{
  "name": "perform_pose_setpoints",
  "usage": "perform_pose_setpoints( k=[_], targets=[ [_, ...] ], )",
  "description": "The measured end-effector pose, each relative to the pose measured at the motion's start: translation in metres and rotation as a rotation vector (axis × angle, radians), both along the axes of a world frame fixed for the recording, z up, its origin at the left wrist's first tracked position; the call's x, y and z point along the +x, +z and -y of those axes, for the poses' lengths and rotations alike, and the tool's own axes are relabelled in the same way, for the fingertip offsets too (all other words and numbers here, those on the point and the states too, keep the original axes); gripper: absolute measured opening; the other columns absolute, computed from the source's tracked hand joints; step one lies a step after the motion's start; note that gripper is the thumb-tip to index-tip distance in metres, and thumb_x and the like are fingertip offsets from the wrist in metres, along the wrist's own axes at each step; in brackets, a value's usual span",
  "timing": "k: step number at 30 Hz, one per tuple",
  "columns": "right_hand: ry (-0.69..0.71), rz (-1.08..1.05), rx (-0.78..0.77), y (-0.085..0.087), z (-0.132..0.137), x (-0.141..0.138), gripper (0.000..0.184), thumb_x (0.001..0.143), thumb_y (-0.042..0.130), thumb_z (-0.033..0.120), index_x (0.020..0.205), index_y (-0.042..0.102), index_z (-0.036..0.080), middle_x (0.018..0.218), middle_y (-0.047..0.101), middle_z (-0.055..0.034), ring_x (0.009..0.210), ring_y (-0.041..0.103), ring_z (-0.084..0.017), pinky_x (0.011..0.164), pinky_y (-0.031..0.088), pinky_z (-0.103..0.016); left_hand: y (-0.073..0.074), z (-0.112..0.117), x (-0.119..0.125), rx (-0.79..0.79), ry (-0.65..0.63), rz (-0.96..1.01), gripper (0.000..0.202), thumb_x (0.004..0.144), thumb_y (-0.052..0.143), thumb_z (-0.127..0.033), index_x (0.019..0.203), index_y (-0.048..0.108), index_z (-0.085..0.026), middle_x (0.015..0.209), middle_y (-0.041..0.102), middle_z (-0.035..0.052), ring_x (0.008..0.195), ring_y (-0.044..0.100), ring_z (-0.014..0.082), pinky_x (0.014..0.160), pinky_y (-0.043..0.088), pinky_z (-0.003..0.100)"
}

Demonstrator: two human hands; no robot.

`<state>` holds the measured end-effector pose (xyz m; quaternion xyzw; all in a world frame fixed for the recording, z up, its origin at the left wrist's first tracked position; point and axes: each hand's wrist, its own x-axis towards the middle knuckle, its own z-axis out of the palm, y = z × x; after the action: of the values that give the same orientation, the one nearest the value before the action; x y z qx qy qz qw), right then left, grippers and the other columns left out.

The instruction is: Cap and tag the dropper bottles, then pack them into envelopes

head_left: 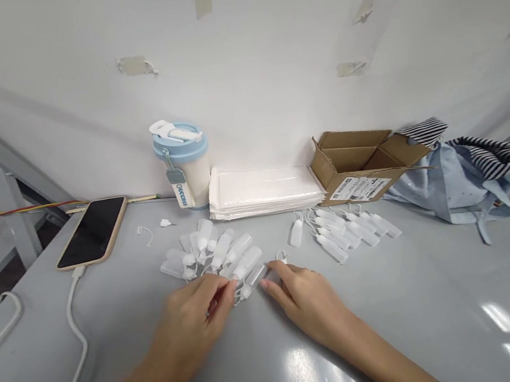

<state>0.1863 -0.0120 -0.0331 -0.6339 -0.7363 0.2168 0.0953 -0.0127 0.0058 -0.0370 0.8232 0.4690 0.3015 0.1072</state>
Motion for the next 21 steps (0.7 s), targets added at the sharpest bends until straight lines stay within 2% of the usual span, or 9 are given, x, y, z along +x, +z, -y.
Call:
perform_pose_setpoints(
  k=[3, 7, 9, 12, 14, 18, 19, 21],
  targets=[
    [-0.005, 0.113, 0.024, -0.001, 0.001, -0.003, 0.026, 0.097, 0.038, 0.036, 0.102, 0.056, 0.018, 0.087, 0.068, -0.0088, 0.069, 0.066, -0.024, 0.053, 0.034, -0.026, -0.003, 0.0, 0.002, 0.037, -0.017, -0.068, 0.026, 0.09, 0.044, -0.024, 0.066, 0.053, -0.02, 0.054, 0.058, -0.0032, 0.043, 0.048, 0.0103, 0.046, 0.034, 0.024],
    [-0.047, 0.194, 0.156, -0.005, 0.0, 0.002, 0.016, 0.095, 0.042, 0.026, 0.097, 0.055, 0.018, 0.08, 0.065, -0.007, 0.065, 0.064, -0.022, 0.048, 0.031, -0.024, -0.006, 0.002, 0.003, 0.036, -0.036, -0.125, 0.029, 0.089, 0.046, -0.024, 0.06, 0.049, -0.021, 0.05, 0.054, -0.0038, 0.042, 0.045, 0.0106, 0.046, 0.03, 0.025],
    [-0.036, 0.138, 0.242, -0.005, -0.001, 0.006, 0.014, 0.095, 0.039, 0.02, 0.094, 0.053, 0.018, 0.075, 0.063, -0.005, 0.057, 0.06, -0.018, 0.046, 0.031, -0.023, -0.005, 0.002, 0.003, -0.002, -0.042, -0.149, 0.031, 0.089, 0.047, -0.027, 0.058, 0.049, -0.02, 0.049, 0.053, -0.0043, 0.042, 0.044, 0.0102, 0.046, 0.03, 0.025],
    [0.05, -0.071, 0.379, -0.002, 0.0, 0.01, 0.016, 0.095, 0.034, 0.016, 0.094, 0.049, 0.019, 0.077, 0.061, -0.0036, 0.052, 0.054, -0.014, 0.047, 0.037, -0.022, -0.001, 0.002, 0.003, -0.114, -0.021, -0.112, 0.035, 0.09, 0.045, -0.03, 0.057, 0.048, -0.02, 0.048, 0.049, -0.005, 0.043, 0.042, 0.0096, 0.046, 0.03, 0.024],
    [0.118, -0.181, 0.456, 0.001, 0.003, 0.009, 0.015, 0.096, 0.034, 0.015, 0.094, 0.048, 0.02, 0.079, 0.06, -0.0037, 0.057, 0.055, -0.014, 0.051, 0.041, -0.022, 0.004, 0.002, 0.003, -0.23, -0.015, -0.026, 0.032, 0.091, 0.044, -0.031, 0.062, 0.053, -0.02, 0.051, 0.05, -0.0051, 0.046, 0.045, 0.0099, 0.048, 0.034, 0.022],
    [0.243, -0.244, 0.553, -0.001, 0.008, 0.002, 0.014, 0.094, 0.037, 0.01, 0.092, 0.046, 0.02, 0.079, 0.06, -0.0045, 0.062, 0.055, -0.015, 0.054, 0.044, -0.022, 0.014, 0.001, 0.002, -0.438, 0.007, 0.194, 0.02, 0.089, 0.049, -0.037, 0.094, 0.062, -0.023, 0.068, 0.063, -0.0034, 0.063, 0.058, 0.0132, 0.053, 0.042, 0.019],
    [0.269, -0.246, 0.576, -0.003, 0.009, 0.0, 0.014, 0.094, 0.038, 0.009, 0.092, 0.046, 0.02, 0.081, 0.061, -0.0051, 0.063, 0.055, -0.015, 0.054, 0.044, -0.022, 0.015, 0.001, 0.002, -0.473, 0.016, 0.232, 0.021, 0.088, 0.051, -0.038, 0.098, 0.062, -0.024, 0.072, 0.064, -0.0028, 0.066, 0.059, 0.0139, 0.053, 0.043, 0.019],
    [0.304, -0.25, 0.622, -0.007, 0.011, -0.005, 0.013, 0.093, 0.04, 0.008, 0.094, 0.046, 0.02, 0.083, 0.063, -0.0063, 0.066, 0.056, -0.015, 0.055, 0.044, -0.023, 0.018, 0.001, 0.002, -0.518, 0.013, 0.279, 0.021, 0.089, 0.049, -0.038, 0.093, 0.063, -0.023, 0.073, 0.064, -0.0023, 0.066, 0.058, 0.0137, 0.053, 0.042, 0.019]
  ],
)
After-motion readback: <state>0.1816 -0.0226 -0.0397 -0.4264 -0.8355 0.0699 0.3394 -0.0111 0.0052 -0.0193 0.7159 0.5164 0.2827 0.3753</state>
